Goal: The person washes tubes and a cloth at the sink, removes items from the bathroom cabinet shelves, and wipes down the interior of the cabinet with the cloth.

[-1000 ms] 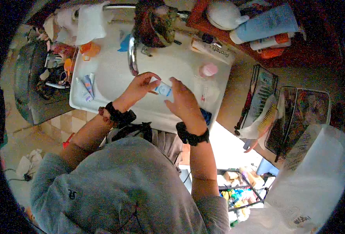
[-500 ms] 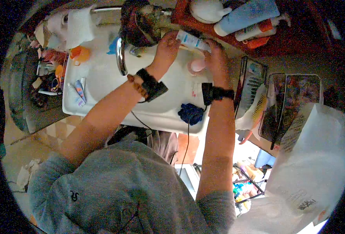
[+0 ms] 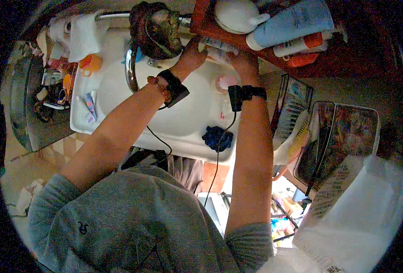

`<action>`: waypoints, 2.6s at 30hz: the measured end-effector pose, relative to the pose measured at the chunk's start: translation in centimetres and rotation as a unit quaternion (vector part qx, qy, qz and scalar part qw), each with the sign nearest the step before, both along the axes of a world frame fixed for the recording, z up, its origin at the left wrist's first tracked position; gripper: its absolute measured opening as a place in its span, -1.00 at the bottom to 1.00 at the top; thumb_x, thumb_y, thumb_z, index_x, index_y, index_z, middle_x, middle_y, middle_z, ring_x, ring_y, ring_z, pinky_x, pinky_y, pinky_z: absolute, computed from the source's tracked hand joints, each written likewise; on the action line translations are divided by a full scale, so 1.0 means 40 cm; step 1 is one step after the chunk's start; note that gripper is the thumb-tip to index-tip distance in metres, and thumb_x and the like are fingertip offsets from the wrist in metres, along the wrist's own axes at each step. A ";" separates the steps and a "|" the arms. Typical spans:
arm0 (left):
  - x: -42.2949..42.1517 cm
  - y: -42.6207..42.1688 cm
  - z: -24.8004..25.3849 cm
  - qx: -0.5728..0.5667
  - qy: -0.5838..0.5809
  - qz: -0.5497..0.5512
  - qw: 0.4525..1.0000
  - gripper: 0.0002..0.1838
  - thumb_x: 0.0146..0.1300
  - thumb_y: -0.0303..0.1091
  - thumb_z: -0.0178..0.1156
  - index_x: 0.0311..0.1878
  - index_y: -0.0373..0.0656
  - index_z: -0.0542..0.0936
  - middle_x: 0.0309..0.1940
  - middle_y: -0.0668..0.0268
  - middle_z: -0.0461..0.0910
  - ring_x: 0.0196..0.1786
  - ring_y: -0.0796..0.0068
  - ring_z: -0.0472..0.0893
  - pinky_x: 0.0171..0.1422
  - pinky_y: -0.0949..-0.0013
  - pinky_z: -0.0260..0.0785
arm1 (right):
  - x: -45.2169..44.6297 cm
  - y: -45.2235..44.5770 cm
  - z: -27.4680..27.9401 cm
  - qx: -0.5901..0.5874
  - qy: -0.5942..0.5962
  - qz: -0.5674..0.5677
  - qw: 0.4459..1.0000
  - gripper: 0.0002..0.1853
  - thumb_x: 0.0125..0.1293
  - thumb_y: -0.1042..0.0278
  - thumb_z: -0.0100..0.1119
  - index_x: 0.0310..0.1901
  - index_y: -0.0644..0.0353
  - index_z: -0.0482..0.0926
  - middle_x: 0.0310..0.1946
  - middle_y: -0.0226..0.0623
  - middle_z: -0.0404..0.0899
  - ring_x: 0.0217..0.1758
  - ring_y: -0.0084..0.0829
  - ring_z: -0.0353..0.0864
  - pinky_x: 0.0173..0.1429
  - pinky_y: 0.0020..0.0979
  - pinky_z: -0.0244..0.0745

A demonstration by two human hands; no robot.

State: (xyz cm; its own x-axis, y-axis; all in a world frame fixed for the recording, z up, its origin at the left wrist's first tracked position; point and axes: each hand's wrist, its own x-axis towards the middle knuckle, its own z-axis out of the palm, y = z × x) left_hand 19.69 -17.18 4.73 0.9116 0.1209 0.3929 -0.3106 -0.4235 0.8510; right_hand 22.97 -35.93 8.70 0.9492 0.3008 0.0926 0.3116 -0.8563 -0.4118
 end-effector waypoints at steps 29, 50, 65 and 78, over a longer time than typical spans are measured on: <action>-0.474 0.311 -0.008 -0.039 0.277 -0.272 0.921 -0.54 0.22 -0.31 0.21 0.17 -0.23 0.43 0.17 0.14 0.44 0.23 0.32 0.42 0.31 0.28 0.27 | -0.251 0.071 0.113 0.093 -0.092 -0.034 0.991 -0.70 0.12 0.32 0.30 -0.11 0.22 0.59 -0.15 -0.05 0.61 -0.08 -0.06 0.59 0.07 -0.21 0.46; -0.798 1.143 -0.374 0.064 0.230 0.417 0.877 -0.66 0.01 -0.28 0.38 -0.18 -0.24 0.59 -0.38 0.17 0.61 -0.29 0.29 0.61 -0.22 0.29 0.42 | -0.579 0.556 -0.006 0.235 0.192 0.122 0.945 -0.88 0.16 0.40 0.19 -0.25 0.17 0.56 -0.32 -0.22 0.61 -0.18 -0.22 0.58 -0.06 -0.28 0.47; -0.602 0.602 0.208 0.243 0.141 -0.181 0.943 -0.84 0.06 -0.31 0.29 -0.33 -0.14 0.56 -0.42 0.23 0.60 -0.33 0.17 0.59 -0.23 0.24 0.43 | -0.630 0.547 0.106 0.270 0.066 0.187 0.942 -0.64 0.09 0.30 0.25 -0.07 0.19 0.48 -0.19 -0.12 0.57 -0.05 -0.09 0.53 0.04 -0.18 0.46; -0.431 0.137 0.167 -0.034 0.056 -0.184 0.981 -0.32 0.11 -0.39 0.35 0.27 -0.21 0.26 0.12 0.13 0.38 0.16 0.21 0.43 0.29 0.23 0.25 | -0.486 0.176 0.159 0.520 0.082 -0.232 0.818 -0.71 0.20 0.30 0.28 -0.11 0.27 0.54 -0.22 -0.21 0.62 -0.29 -0.40 0.64 -0.28 -0.42 0.63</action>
